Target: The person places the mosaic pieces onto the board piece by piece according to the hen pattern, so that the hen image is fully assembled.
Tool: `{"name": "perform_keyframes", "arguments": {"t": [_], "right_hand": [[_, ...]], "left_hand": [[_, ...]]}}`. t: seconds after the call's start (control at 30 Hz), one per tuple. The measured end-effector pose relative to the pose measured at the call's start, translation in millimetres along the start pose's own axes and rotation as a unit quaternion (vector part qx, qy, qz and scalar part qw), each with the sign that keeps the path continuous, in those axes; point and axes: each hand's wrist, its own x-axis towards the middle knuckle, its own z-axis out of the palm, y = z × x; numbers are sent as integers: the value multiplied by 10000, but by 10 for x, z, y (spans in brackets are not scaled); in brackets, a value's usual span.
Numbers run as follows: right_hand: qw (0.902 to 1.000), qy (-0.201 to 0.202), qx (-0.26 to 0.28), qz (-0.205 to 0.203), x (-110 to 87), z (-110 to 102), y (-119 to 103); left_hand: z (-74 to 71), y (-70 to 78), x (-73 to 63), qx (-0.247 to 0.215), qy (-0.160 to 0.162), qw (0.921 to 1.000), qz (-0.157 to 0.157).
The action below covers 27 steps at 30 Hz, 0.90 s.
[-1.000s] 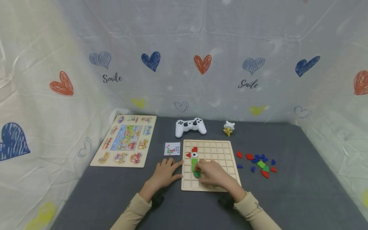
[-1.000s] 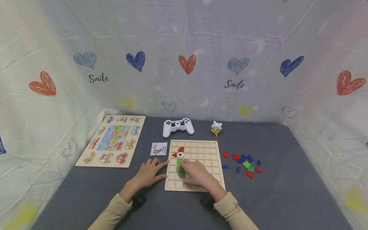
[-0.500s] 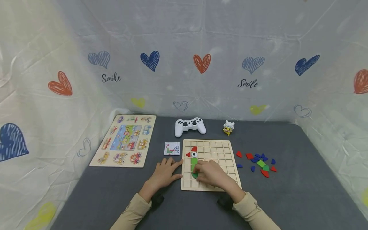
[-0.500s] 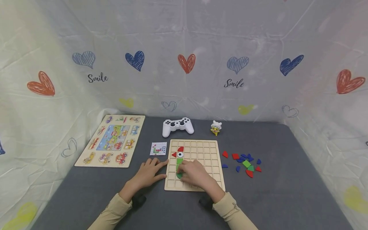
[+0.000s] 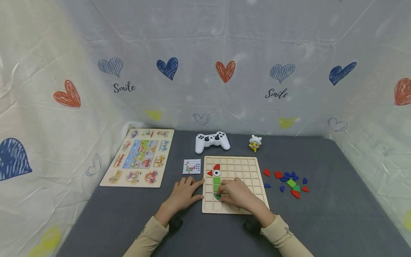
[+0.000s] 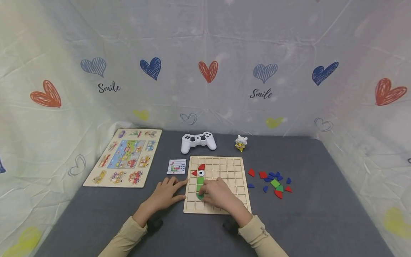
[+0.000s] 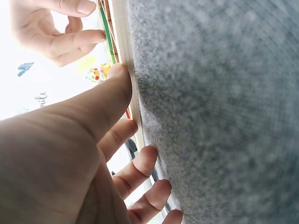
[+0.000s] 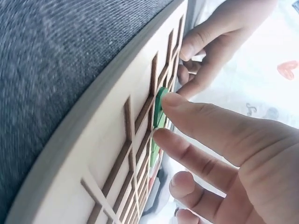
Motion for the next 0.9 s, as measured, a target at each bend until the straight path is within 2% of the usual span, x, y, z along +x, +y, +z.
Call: {"name": "perform_keyframes", "arguments": {"t": [0.23,0.43,0.73,0.9], "right_hand": [[10000,-28,-73,-29,-72,-36,46],[9999,161,-20,-3,-177,-59,151],[9988,373,144,285,-340,-141,364],[9975,560,6,439,-439,-189,491]], "left_hand": [[17,-16,-1,-23,-19,10000,6],[17,-16,13,-94,-25,10000,-17],[46,-36,21,6,-29,10000,-64],[50,-35,17,-37,-12,10000,-31]]}}
